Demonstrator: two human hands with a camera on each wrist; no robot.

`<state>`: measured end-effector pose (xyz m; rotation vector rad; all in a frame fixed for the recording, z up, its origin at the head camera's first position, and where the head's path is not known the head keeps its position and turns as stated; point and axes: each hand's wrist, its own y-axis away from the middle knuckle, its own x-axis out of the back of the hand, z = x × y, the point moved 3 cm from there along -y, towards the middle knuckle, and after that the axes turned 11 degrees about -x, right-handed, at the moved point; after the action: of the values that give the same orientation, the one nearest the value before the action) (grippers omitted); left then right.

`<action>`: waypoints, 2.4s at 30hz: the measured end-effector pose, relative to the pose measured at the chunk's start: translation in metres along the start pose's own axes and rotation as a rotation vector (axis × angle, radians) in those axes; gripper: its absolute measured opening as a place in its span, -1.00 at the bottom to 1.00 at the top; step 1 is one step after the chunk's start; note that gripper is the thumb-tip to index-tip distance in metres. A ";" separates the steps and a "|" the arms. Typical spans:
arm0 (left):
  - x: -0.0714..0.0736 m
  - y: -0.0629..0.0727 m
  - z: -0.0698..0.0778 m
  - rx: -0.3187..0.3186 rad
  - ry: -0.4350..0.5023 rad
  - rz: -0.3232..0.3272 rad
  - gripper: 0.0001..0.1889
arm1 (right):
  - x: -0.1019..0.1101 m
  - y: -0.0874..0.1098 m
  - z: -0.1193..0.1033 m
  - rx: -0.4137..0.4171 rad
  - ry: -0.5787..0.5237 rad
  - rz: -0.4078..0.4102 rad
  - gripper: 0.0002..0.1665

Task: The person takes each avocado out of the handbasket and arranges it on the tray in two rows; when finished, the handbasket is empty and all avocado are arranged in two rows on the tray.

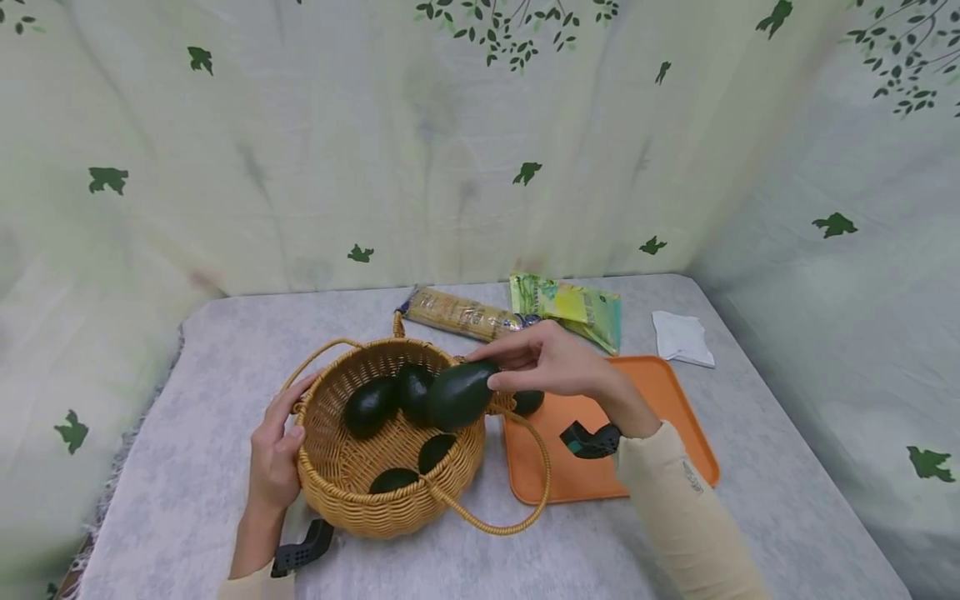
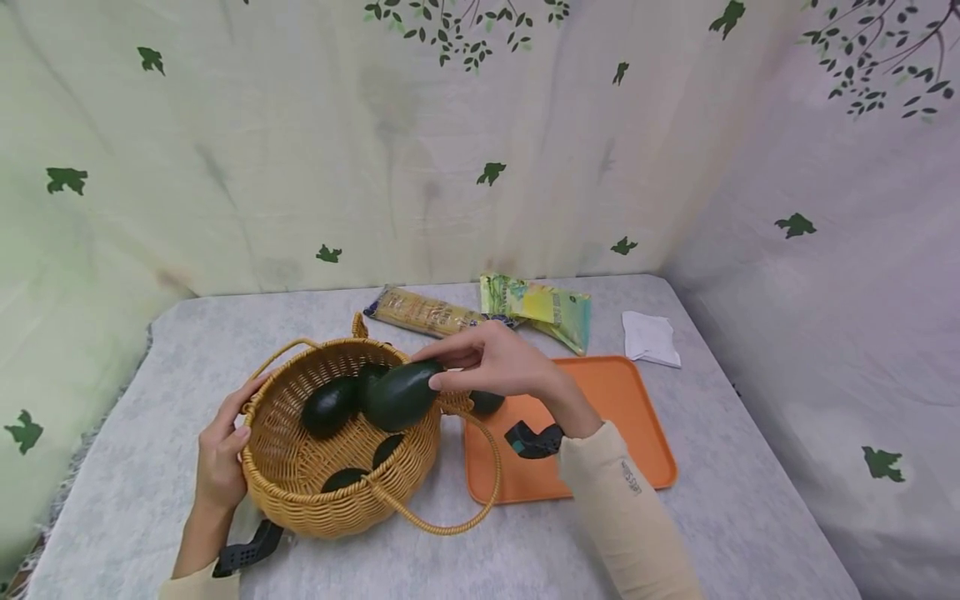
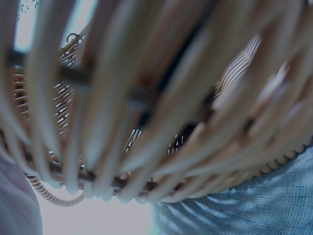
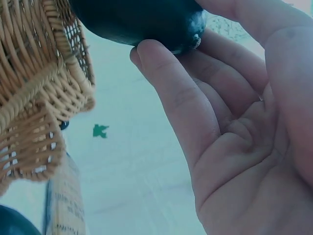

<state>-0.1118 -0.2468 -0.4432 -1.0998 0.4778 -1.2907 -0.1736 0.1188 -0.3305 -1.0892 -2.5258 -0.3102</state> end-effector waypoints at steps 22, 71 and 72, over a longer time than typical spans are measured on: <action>-0.001 0.000 0.001 0.000 0.002 0.000 -0.46 | 0.036 0.039 0.050 -0.159 -0.083 0.182 -0.57; 0.002 0.000 0.001 0.026 -0.008 -0.011 -0.44 | 0.076 0.050 0.152 -0.448 0.088 0.231 -0.53; 0.002 0.000 0.001 0.028 -0.007 -0.014 -0.44 | 0.076 0.049 0.153 -0.453 0.093 0.235 -0.53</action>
<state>-0.1109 -0.2480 -0.4426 -1.0854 0.4463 -1.3017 -0.2231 0.2535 -0.4346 -1.4810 -2.2690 -0.8737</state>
